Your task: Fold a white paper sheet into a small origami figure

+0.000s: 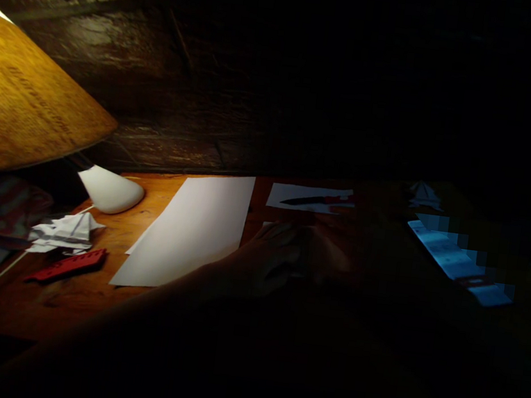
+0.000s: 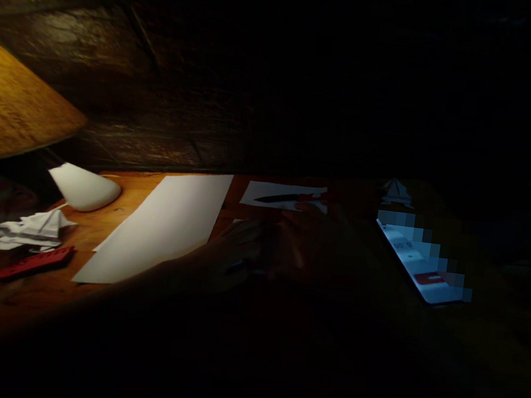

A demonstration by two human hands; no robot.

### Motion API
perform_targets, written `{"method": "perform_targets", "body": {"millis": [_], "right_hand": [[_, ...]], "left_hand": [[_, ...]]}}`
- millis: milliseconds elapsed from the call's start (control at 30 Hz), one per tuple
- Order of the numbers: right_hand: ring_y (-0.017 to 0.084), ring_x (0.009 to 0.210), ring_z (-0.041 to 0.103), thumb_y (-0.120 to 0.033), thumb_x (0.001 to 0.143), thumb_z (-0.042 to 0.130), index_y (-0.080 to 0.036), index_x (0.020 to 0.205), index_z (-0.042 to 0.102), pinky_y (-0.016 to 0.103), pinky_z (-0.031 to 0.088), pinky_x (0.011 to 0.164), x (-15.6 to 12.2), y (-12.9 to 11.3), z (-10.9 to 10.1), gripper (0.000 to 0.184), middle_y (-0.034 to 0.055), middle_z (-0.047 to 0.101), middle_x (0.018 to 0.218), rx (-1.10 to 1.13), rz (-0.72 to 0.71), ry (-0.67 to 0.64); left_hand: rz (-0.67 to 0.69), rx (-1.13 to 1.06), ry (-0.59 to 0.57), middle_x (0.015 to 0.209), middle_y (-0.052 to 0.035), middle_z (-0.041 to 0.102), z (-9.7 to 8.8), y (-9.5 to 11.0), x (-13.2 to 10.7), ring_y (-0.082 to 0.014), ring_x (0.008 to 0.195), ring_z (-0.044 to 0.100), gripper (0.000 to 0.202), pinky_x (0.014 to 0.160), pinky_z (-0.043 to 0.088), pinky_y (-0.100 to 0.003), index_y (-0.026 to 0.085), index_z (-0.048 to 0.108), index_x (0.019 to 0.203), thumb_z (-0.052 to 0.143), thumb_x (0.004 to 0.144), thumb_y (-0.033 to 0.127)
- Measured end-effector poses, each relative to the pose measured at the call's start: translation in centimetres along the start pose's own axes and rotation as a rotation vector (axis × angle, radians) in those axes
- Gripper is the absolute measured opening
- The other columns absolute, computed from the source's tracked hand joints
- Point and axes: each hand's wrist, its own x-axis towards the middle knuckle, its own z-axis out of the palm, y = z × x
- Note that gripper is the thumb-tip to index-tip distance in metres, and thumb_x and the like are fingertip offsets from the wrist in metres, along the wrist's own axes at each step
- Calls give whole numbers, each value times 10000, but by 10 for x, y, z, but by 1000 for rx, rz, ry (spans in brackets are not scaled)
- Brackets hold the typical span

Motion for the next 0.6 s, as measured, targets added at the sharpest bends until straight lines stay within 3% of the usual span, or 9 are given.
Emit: {"method": "perform_targets", "body": {"millis": [133,200,333,433,600], "right_hand": [[413,1381,481,-790,910,364,-1,1336,620,657,193,1185,5,-39,-5,934,278,608,1401,-97,-2,-52],[402,1406,464,-810,897,353,39,1424,524,622,230,1189,5,-47,3,1014,304,536,1466,-99,8,-32],[459,1423,432,-878,840,352,111,1499,381,614,282,1176,1,-50,33,1188,372,439,1505,-95,38,-37],[508,1423,406,-925,790,347,91,1527,351,638,278,1176,-3,-51,50,1255,374,377,1543,-75,101,-84],[484,1495,290,-928,778,381,48,1557,329,613,216,1231,-4,-58,52,1250,325,276,1616,16,156,-110]], "left_hand": [[20,28,-17,1622,-156,332,3,-5,0,-360,1545,210,291,1244,252,-595,165,607,1092,628,802,157],[20,31,-18,1613,-180,340,3,-6,-1,-365,1554,182,329,1243,245,-602,152,606,1116,640,789,163],[11,12,-11,1523,-164,462,3,-4,-2,-358,1545,222,241,1236,256,-606,176,623,1060,629,819,186],[5,16,14,1617,-137,355,3,-1,-2,-341,1548,226,189,1227,267,-616,191,614,1086,554,907,208],[-2,8,16,1628,-140,337,3,1,-3,-331,1555,216,218,1222,287,-616,196,597,1146,540,938,234]]}}
